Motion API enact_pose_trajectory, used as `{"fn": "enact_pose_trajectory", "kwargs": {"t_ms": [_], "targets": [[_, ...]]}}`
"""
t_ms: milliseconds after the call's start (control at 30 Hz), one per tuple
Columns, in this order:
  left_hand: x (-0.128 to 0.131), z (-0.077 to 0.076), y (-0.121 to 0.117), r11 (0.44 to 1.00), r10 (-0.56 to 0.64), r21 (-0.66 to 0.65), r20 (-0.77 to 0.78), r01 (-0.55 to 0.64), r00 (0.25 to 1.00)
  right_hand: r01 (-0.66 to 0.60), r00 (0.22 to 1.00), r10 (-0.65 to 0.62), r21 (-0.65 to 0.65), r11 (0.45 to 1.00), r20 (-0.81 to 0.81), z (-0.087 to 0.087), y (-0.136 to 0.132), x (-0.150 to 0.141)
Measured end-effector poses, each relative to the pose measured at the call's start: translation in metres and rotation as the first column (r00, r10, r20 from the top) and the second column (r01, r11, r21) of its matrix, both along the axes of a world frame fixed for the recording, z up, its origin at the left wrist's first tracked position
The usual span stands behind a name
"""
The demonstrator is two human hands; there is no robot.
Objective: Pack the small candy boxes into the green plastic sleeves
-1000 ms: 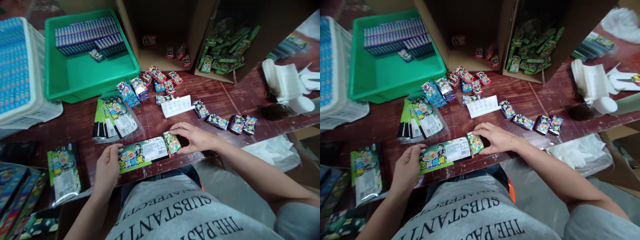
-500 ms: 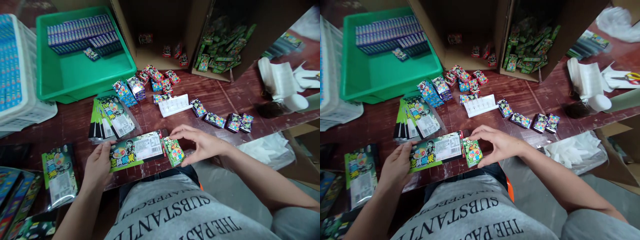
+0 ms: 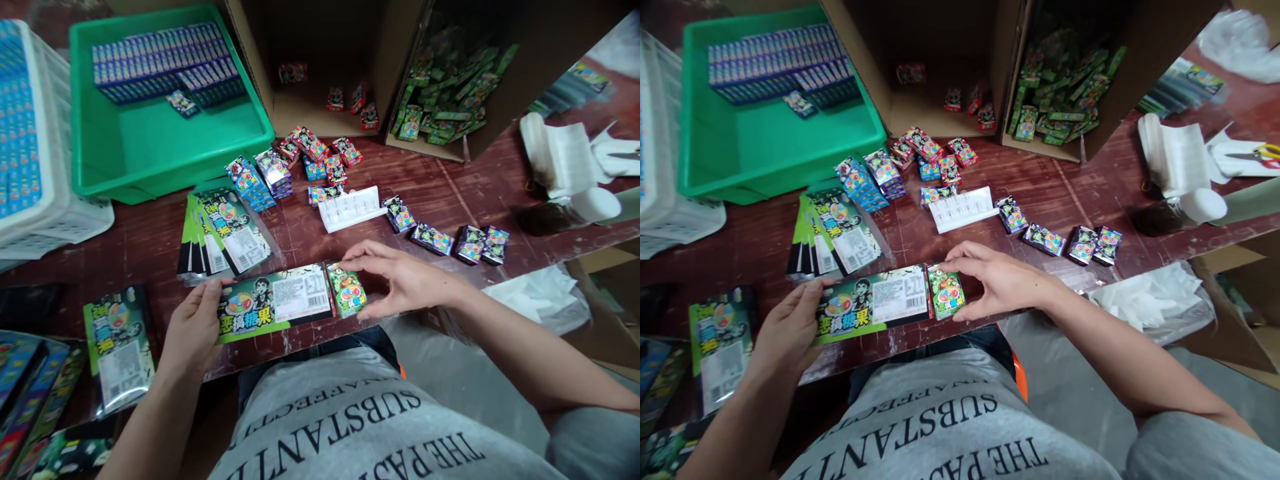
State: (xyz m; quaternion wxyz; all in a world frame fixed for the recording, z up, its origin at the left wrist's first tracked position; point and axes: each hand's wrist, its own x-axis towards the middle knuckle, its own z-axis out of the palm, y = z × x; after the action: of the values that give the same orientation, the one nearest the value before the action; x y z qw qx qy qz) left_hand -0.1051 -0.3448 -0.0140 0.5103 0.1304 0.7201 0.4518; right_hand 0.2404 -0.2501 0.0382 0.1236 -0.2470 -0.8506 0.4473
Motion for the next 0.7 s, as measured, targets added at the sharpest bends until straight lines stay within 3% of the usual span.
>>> {"fn": "enact_pose_trajectory", "kwargs": {"t_ms": [233,467,567,633,700], "targets": [[0.008,-0.005,0.003,0.999,0.011,0.046,0.007,-0.011,1.000,-0.009,0.994,-0.007,0.146,0.989,0.108,-0.009,0.005,-0.005],[0.013,-0.007,0.008,0.999,-0.022,0.046,0.034,0.020,0.999,0.007,0.997,-0.016,0.119,0.993,0.075,-0.014,0.009,-0.009],[0.022,-0.007,0.008,0.998,0.041,0.055,0.034,-0.043,0.999,0.195,0.981,-0.195,0.095,0.976,-0.013,-0.018,0.000,-0.012],[0.030,-0.009,0.006,0.993,0.101,0.066,0.019,-0.102,0.995,0.400,0.915,-0.396,0.047,0.915,-0.077,-0.023,-0.012,-0.014],[0.038,-0.010,0.006,0.989,0.134,0.066,0.013,-0.134,0.991,0.518,0.847,-0.521,-0.060,0.853,-0.103,-0.028,-0.028,-0.019]]}}
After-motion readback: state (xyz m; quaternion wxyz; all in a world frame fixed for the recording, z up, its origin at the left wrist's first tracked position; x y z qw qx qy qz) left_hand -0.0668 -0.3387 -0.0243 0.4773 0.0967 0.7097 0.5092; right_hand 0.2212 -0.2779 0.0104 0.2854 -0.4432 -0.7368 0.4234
